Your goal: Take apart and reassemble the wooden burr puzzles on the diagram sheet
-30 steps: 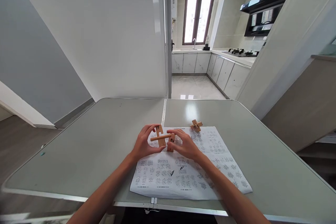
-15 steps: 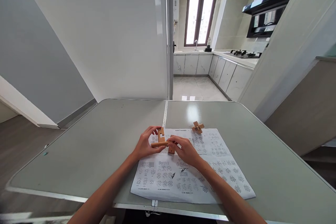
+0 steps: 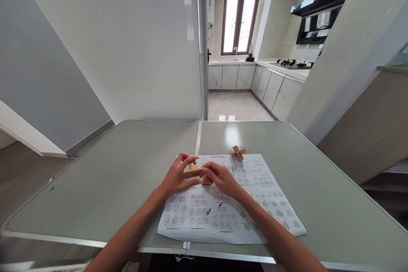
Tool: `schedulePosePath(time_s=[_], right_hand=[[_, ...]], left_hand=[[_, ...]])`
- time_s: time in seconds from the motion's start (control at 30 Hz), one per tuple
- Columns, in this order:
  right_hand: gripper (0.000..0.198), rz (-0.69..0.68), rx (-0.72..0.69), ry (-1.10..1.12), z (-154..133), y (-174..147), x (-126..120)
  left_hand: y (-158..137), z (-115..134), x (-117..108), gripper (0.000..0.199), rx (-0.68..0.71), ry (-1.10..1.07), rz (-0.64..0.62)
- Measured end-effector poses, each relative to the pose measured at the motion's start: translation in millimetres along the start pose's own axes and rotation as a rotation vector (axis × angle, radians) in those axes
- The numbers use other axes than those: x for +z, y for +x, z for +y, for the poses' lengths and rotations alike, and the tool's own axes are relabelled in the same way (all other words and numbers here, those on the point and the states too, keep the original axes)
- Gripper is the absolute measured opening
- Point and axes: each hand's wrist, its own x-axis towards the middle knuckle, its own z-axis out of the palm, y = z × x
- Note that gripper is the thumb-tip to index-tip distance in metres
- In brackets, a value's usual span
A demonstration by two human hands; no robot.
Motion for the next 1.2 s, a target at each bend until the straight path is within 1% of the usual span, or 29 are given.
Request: schedulePosePath(time_s=[0.03,0.07,0.17,0.2,0.33,0.47,0.53,0.63,0.73,0.83,0.9,1.0,1.2], right_hand=[[0.039,-0.019,0.019,0.063,-2,0,0],[0.040,-0.030,0.036,0.113,-4,0,-1],[0.040,-0.032,0.080,0.218,-9,1,-4],[0.041,-0.030,0.097,0.250,-10,1,-5],[0.043,-0.027,0.152,0.326,-9,1,-8],[0.043,-0.087,0.163,0.328,-7,1,-8],[0.040,-0.110,0.153,0.328,-6,1,-8],[0.037,-0.105,0.145,0.329,-5,1,-9],[0.039,-0.083,0.159,0.343,-2,2,-11],[0.041,-0.080,0.201,0.402,0,3,-12],[0.041,-0.089,0.223,0.445,1,4,-12],[0.040,-0.113,0.216,0.479,2,4,-13],[0.046,-0.160,0.244,0.517,4,4,-14]], left_hand=[[0,-1,0,0.068,0.013,0.017,-0.011],[0,-3,1,0.059,0.026,0.045,-0.020],[-1,-8,1,0.020,0.073,0.181,-0.039],[-1,-9,1,0.017,0.095,0.223,-0.045],[-1,-12,5,0.022,0.170,0.302,-0.045],[-1,-10,8,0.020,0.198,0.313,-0.055],[-2,-9,8,0.020,0.202,0.310,-0.058],[-1,-7,5,0.021,0.202,0.306,-0.057],[1,-6,4,0.025,0.204,0.329,-0.046],[3,-7,4,0.029,0.203,0.356,-0.037],[4,-8,4,0.030,0.200,0.367,-0.027],[6,-7,4,0.029,0.203,0.369,-0.004],[6,-6,5,0.029,0.214,0.303,0.023]])
